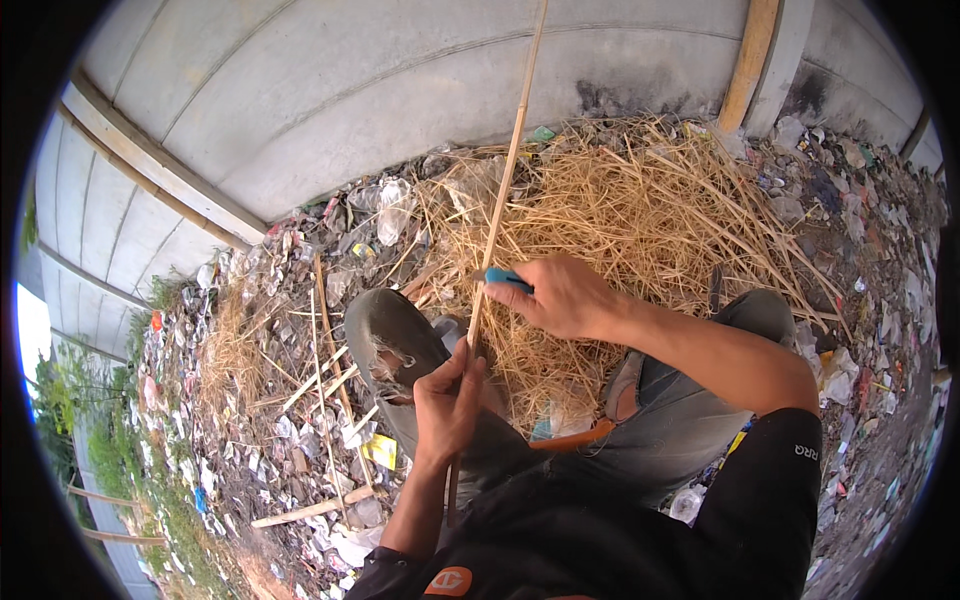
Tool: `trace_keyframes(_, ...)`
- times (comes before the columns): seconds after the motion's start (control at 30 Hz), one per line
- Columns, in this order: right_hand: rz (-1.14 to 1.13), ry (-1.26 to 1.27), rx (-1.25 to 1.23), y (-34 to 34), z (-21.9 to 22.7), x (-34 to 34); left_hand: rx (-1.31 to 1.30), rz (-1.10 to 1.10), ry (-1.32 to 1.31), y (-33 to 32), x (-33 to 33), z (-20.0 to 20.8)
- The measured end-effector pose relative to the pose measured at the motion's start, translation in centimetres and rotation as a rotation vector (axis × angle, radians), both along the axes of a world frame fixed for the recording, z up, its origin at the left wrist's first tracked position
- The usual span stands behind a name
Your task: The person sits on the ground and uses a utility knife to shave the surface of a long bamboo stick. They hold the stick with one hand and scrape along its length with the other, removing the outer layer.
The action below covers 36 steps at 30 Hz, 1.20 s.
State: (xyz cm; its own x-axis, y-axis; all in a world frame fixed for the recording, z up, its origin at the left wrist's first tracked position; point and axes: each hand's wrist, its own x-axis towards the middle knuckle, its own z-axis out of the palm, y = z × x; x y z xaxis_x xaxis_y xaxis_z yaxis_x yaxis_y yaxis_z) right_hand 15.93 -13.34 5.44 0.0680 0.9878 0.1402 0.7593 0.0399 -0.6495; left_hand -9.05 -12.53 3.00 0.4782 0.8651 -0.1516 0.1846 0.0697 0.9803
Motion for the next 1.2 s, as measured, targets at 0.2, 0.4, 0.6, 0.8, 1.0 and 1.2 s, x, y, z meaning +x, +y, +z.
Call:
trace_keyframes(0.2,0.030,0.028,-0.006,2.0,0.2,3.3,0.144,-0.034,0.004,-1.1,-1.7,-0.4)
trace_keyframes(0.4,0.094,0.063,0.092,0.2,-2.7,-1.4,0.034,-0.035,0.045,-0.1,-2.1,-1.2)
trace_keyframes(0.6,-0.255,0.059,-0.050,4.9,-1.2,11.7,0.130,-0.087,0.016,-2.8,-4.3,-3.6)
trace_keyframes(0.8,-0.143,0.241,0.086,4.5,-1.7,7.8,-0.190,-0.237,-0.119,-0.6,-4.5,-1.3)
trace_keyframes(1.0,0.033,0.605,0.131,2.5,0.0,2.1,-0.497,-0.379,-0.347,0.4,-3.4,-1.3)
trace_keyframes(1.2,0.048,0.565,0.114,1.7,1.2,1.5,-0.429,-0.416,-0.310,0.3,-1.8,-1.5)
